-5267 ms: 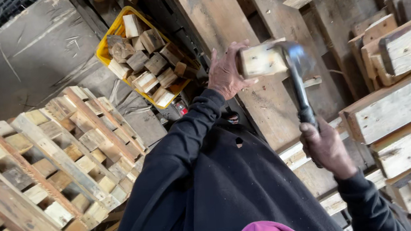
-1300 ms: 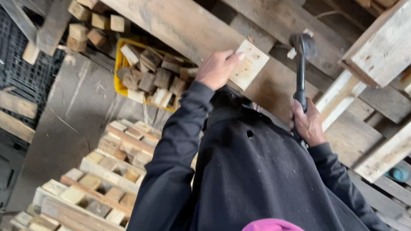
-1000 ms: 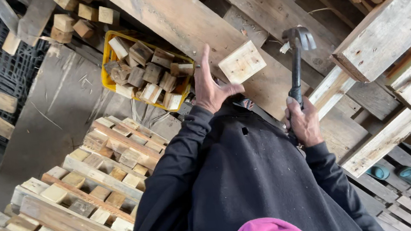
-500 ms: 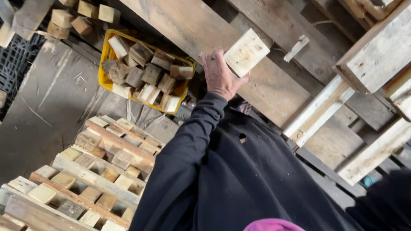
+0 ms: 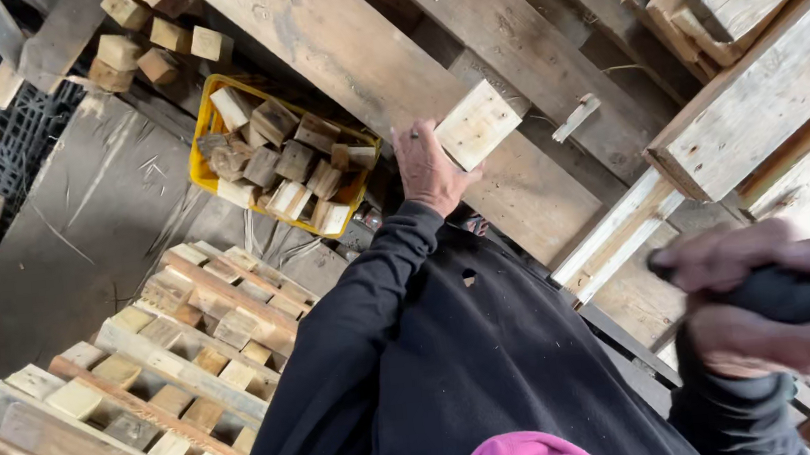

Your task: The person dismantles wooden pallets using a claw hammer, prying apart boards and pulling out nails. They collect extracted nails into a wooden box, toss scrap wood blocks into a yellow bin, and stack usable planks and blocks on the pile.

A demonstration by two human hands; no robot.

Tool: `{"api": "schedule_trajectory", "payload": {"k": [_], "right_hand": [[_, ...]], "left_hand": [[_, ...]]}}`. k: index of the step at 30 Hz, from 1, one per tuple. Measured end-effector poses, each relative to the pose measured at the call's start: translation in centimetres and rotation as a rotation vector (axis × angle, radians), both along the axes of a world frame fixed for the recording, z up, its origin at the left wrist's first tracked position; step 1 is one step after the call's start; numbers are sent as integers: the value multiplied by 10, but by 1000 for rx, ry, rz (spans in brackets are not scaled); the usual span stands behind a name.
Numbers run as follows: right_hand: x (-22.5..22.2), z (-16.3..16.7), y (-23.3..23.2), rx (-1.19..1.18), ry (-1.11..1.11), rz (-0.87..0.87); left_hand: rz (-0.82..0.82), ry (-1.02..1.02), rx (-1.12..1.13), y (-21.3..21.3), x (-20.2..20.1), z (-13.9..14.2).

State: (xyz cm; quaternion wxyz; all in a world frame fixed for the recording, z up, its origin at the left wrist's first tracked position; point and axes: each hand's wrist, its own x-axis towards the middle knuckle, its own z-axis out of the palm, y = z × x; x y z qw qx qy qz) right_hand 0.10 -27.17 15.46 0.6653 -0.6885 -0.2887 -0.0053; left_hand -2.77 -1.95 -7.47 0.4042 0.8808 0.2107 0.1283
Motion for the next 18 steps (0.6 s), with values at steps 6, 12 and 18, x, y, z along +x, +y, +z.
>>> {"api": "schedule_trajectory", "payload": {"k": [6,12,18], "right_hand": [[-22,-101,22,-668,917,-54],[-34,-154,-8,-455,676,-13],[-21,-94,10,-452,901,-38]], "left_hand": [[-12,-1,-6,6,-3,6],[4,-2,45,2,-2,8],[-8,-5,51,3,-4,11]]}}
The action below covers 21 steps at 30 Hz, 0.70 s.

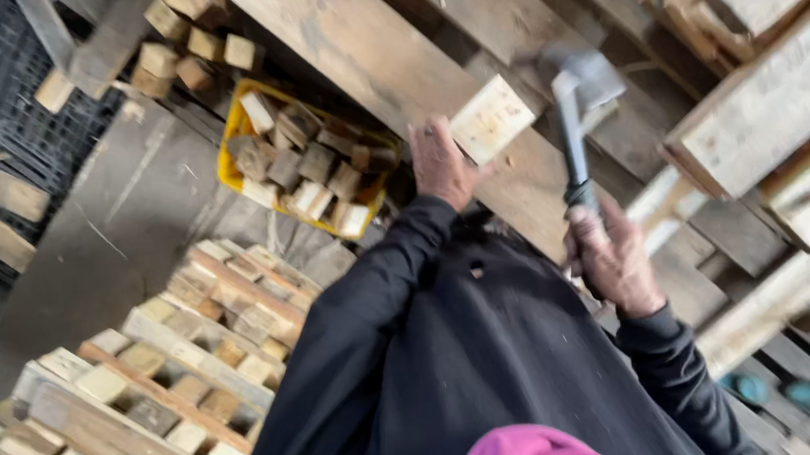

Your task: The person dismantles wooden pallets using a claw hammer, prying apart boards and pulling out nails. They collect extracted nails into a wooden box, toss scrap wood blocks into a yellow bin, and stack usable planks and blocks on the pile.

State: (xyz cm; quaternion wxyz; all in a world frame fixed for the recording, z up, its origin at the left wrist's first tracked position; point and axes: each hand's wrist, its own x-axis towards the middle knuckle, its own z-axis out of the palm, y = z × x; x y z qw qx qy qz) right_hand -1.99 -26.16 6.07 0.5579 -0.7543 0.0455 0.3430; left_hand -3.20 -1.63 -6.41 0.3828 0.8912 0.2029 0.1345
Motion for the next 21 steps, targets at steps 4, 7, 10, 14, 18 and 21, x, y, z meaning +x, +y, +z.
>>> {"api": "schedule_trajectory", "payload": {"k": [4,7,10,14,18,21], "right_hand": [[20,74,-18,430,-727,89],[29,77,-5,719,-1056,49],[17,38,19,134,-637,208],[3,0,9,-199,-18,138],[-1,-4,-29,47,-215,-29],[-3,-17,-36,235,-299,-117]], "left_hand": [[30,64,-48,-3,5,2],[10,47,-43,-2,7,3],[37,16,-11,2,6,4],[34,-23,5,6,7,3],[111,-76,-267,2,12,7],[278,-98,-894,4,10,12]]}}
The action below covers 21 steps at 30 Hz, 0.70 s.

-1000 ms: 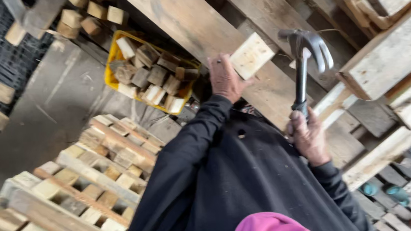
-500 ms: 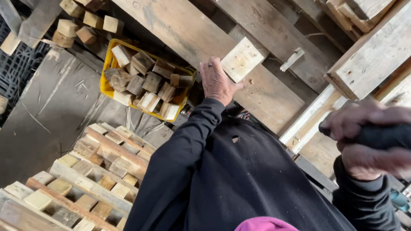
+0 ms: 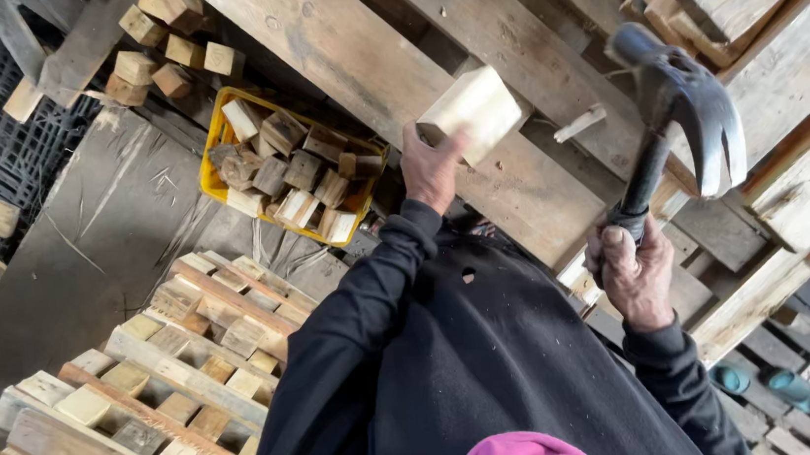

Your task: The person dismantles wooden pallets using a claw hammer, prying apart boards and pulling out nails. They collect extracted nails into a wooden box, toss scrap wood blocks into a yellow bin, and stack usable planks and blocks on the pile.

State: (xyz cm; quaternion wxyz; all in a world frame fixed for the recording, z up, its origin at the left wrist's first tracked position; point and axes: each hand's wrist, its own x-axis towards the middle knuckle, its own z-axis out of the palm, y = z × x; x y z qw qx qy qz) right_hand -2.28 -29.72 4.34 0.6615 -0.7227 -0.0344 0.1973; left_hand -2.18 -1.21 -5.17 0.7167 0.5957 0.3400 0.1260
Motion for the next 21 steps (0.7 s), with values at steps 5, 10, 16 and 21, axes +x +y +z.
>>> {"api": "schedule_trajectory", "payload": {"k": [5,10,16,21], "right_hand": [[11,-40,25,-356,209,-80],[20,-12,35,-429,276,-32],[8,65,43,186,-193,23],[17,43,45,234,-561,194]], "left_hand": [[-169,372,-1011,20,2,4],[-150,460,-1110,29,-3,-3],[-220,269,352,25,-70,-8],[-201,138,935,21,-31,-22]]}}
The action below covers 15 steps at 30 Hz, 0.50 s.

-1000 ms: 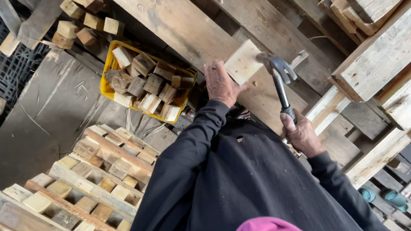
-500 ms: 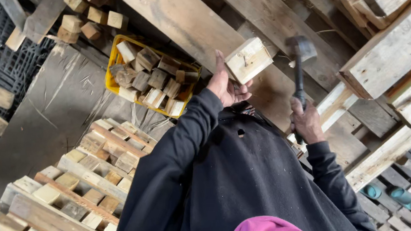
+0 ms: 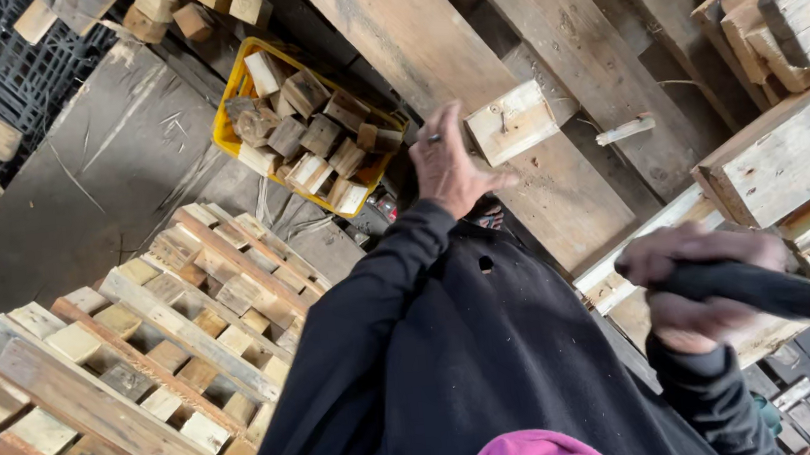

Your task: The person dismantles wooden pallets using a claw hammer, prying apart boards and pulling out nails. They collect extracted nails into a wooden box, toss scrap wood blocks into a yellow bin, and stack usable planks and blocks on the pile.

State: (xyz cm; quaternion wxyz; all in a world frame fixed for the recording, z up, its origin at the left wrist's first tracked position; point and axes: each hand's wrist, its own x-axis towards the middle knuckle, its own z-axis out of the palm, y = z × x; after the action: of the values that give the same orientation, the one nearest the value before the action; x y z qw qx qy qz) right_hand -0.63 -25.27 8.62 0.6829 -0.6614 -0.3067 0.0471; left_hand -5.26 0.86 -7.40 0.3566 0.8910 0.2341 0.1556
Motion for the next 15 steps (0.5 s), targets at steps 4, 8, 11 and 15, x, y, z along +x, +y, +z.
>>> {"api": "schedule_trajectory", "payload": {"k": [4,8,11,15], "right_hand": [[-6,-27,5,-878,494,5],[-5,3,4,-851,634,-167],[3,31,0,-264,413,-57],[4,5,5,191,-160,57]], "left_hand": [[16,92,-88,-3,16,-2],[11,197,-64,0,10,1],[20,169,-73,-2,15,0],[-8,176,-104,-8,20,-4]]}}
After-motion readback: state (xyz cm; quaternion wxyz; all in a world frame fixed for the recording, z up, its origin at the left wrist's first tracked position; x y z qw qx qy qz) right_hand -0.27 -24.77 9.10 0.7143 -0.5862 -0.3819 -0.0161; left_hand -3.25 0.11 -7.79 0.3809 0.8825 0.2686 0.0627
